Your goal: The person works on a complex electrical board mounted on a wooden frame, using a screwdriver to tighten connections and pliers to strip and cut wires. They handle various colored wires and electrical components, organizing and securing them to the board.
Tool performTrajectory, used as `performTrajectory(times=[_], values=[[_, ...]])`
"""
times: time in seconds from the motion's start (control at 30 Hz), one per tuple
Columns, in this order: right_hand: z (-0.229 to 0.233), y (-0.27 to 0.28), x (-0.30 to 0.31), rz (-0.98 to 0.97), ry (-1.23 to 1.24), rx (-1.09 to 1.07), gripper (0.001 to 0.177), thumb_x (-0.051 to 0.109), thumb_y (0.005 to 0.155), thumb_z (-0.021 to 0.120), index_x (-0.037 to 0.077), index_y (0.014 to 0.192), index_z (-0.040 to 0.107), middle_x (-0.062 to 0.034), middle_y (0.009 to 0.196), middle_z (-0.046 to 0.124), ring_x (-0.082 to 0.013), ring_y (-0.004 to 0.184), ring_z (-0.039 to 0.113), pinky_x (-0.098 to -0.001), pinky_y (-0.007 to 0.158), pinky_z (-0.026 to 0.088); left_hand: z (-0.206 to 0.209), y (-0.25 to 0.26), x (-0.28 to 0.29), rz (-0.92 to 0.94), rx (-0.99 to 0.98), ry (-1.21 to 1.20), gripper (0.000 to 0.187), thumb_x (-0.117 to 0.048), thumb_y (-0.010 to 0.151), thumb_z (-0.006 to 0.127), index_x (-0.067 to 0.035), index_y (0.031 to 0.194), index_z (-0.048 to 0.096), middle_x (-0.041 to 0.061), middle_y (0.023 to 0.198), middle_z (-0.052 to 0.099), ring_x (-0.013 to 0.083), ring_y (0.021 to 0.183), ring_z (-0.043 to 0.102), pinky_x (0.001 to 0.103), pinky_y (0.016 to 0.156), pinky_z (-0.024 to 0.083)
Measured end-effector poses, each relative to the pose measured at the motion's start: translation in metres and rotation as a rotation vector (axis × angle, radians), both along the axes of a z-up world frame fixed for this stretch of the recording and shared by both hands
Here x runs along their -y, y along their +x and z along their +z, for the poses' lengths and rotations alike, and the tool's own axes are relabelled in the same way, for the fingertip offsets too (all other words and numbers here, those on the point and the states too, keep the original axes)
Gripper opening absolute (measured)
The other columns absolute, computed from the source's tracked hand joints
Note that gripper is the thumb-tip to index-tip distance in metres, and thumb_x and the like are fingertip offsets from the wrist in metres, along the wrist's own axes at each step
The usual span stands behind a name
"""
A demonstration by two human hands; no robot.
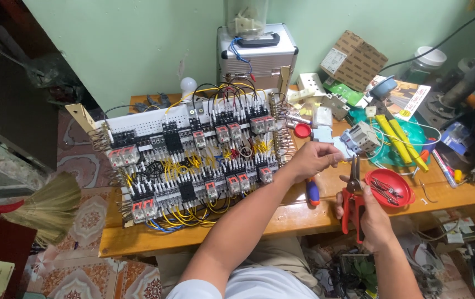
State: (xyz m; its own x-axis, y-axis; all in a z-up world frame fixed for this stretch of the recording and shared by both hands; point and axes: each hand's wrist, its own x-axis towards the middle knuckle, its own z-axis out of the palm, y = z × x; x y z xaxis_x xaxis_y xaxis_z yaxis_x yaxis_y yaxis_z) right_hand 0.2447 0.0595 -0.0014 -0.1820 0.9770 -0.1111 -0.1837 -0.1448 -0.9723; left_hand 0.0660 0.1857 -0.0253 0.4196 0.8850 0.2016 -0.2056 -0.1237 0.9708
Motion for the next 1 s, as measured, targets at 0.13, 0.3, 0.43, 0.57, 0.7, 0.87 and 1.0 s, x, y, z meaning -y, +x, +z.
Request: performTrajectory(times=[0.13, 0.3, 0.43, 0.57, 0.7, 0.87, 1.0], values=[[0.003, 0.004, 0.000, 0.001, -0.031, 0.028, 0.056, 0.045, 0.107, 0.038, 0.010, 0.150, 0.047, -0.0136, 0.092, 0.059, -0.0270, 0.069, 0.056, -0.0385, 0.064, 0.046, 0.009, -0.014, 0.000, 0.055, -0.092, -0.051, 0.023, -0.024, 0.096, 0.070, -0.004, 0.106, 0.076, 0.010, 0.091, 0.074, 0.0169, 0.084, 0.066, 0.031, 0.080, 0.052], [-0.001, 0.010, 0.000, -0.034, -0.055, 0.088, 0.029, 0.029, 0.106, 0.049, 0.007, 0.126, 0.051, -0.0145, 0.099, 0.063, -0.0285, 0.076, 0.061, -0.0384, 0.073, 0.050, 0.001, -0.013, -0.004, 0.031, -0.111, -0.056, 0.028, -0.030, 0.093, 0.072, -0.005, 0.105, 0.075, 0.008, 0.091, 0.073, 0.0169, 0.085, 0.067, 0.031, 0.081, 0.053], [0.003, 0.019, 0.003, -0.035, -0.017, 0.024, 0.042, 0.026, 0.102, 0.049, 0.005, 0.138, 0.049, -0.0171, 0.100, 0.068, -0.0308, 0.084, 0.068, -0.0418, 0.078, 0.054, 0.000, -0.010, 0.000, 0.002, -0.062, -0.123, 0.028, -0.029, 0.099, 0.067, -0.007, 0.114, 0.076, 0.005, 0.083, 0.068, 0.0116, 0.069, 0.050, 0.025, 0.062, 0.041], [0.027, 0.035, 0.007, 0.069, 0.121, -0.058, 0.074, 0.028, 0.092, 0.048, 0.006, 0.161, 0.033, -0.0198, 0.121, 0.060, -0.0300, 0.092, 0.066, -0.0467, 0.090, 0.056, -0.006, 0.000, 0.003, -0.027, -0.034, -0.161, 0.029, -0.033, 0.100, 0.064, -0.006, 0.105, 0.075, 0.004, 0.075, 0.066, 0.0102, 0.062, 0.048, 0.025, 0.056, 0.037], [0.061, 0.071, 0.005, -0.005, 0.196, 0.257, 0.070, 0.036, 0.090, 0.040, 0.013, 0.156, 0.039, -0.0131, 0.119, 0.064, -0.0294, 0.106, 0.067, -0.0545, 0.091, 0.055, 0.007, 0.004, 0.013, -0.031, -0.132, -0.072, 0.023, -0.030, 0.094, 0.071, -0.008, 0.102, 0.073, 0.003, 0.085, 0.070, 0.0134, 0.079, 0.065, 0.031, 0.081, 0.055], [0.088, 0.108, -0.027, -0.323, 0.443, 1.164, 0.071, 0.026, 0.097, 0.045, 0.001, 0.163, 0.036, -0.0280, 0.137, 0.040, -0.0425, 0.122, 0.047, -0.0537, 0.103, 0.034, -0.004, 0.015, 0.012, 0.245, -0.495, 0.445, 0.018, -0.023, 0.097, 0.061, -0.010, 0.089, 0.069, 0.004, 0.083, 0.072, 0.0231, 0.078, 0.065, 0.038, 0.071, 0.047], [0.084, 0.138, -0.076, -0.341, 0.310, 1.273, 0.070, 0.027, 0.099, 0.046, 0.002, 0.163, 0.033, -0.0289, 0.135, 0.039, -0.0415, 0.122, 0.045, -0.0561, 0.095, 0.039, -0.027, 0.020, 0.008, 0.282, -0.515, 0.609, 0.019, -0.019, 0.099, 0.064, -0.004, 0.103, 0.074, 0.009, 0.088, 0.071, 0.0293, 0.082, 0.066, 0.040, 0.069, 0.050]])
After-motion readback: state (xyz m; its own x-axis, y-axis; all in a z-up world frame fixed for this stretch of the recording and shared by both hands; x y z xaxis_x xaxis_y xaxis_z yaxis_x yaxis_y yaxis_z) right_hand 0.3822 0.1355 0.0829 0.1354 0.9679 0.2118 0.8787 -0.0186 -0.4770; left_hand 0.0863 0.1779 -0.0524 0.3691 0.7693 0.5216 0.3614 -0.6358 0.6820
